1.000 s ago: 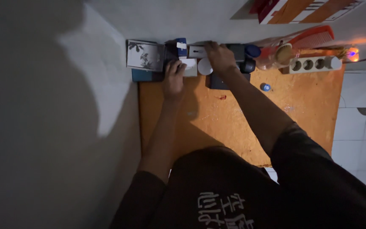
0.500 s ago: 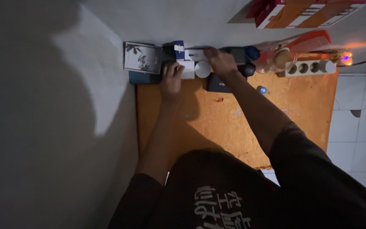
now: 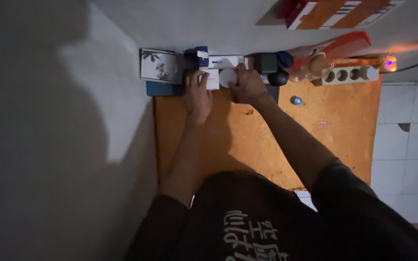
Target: Organizing various cosmetic bottles on a desk and cleaning a mousepad with a brush.
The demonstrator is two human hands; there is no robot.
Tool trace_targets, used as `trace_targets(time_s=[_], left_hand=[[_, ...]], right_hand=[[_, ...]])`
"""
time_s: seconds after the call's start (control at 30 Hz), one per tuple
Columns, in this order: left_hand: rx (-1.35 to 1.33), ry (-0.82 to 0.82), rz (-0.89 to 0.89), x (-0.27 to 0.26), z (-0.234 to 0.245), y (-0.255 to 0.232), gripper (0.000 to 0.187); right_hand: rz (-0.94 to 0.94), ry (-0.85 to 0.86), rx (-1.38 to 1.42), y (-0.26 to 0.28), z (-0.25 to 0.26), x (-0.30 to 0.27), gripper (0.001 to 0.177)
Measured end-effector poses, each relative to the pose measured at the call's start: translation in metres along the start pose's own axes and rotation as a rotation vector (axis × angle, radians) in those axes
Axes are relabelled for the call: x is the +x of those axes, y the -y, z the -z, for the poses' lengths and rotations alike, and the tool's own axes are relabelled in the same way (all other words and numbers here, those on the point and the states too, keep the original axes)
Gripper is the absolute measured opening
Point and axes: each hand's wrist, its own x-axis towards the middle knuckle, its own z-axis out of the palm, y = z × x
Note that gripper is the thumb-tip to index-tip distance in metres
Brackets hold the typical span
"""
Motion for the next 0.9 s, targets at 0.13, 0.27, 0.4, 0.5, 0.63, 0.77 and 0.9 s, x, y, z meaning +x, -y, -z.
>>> trace_targets(time_s=[0.13, 0.27, 0.4, 0.5, 0.63, 0.77, 0.9], left_hand=[[0.046, -0.012, 0.017, -0.003, -0.002, -0.015, 0.055], [0.127, -0.084, -0.032, -0.008, -0.02, -0.043, 0.05], [-0.068, 0.127, -0.126, -0.028, -0.051, -0.065, 0.046], [-0.168, 0.271, -0.1, -0.038, -0.054, -0.074, 0.052], [-0.138, 0.269, -0.067, -0.039, -0.086, -0.054, 0.056], [-0.062, 0.179, -0.142, -0.032, -0.066, -0.061, 0.052], [0.041, 0.162, -0.249, -0.031, -0.063, -0.061, 0.045]], right_hand=[[-0.13, -0.077, 0.163, -0.02, 0.006, -0.016, 0.058], [-0.081, -0.145, -0.151, -0.027, 0.033, -0.059, 0.053], [-0.26, 0.033, -0.232, -0.027, 0.046, -0.088, 0.105], [-0.192, -0.057, -0.094, -0.07, 0.008, -0.09, 0.068], [0.03, -0.19, -0.05, -0.123, -0.03, -0.08, 0.068], [-0.207, 0.0, -0.191, -0.053, 0.029, -0.079, 0.073], [-0.248, 0.198, -0.302, -0.018, 0.055, -0.078, 0.08]])
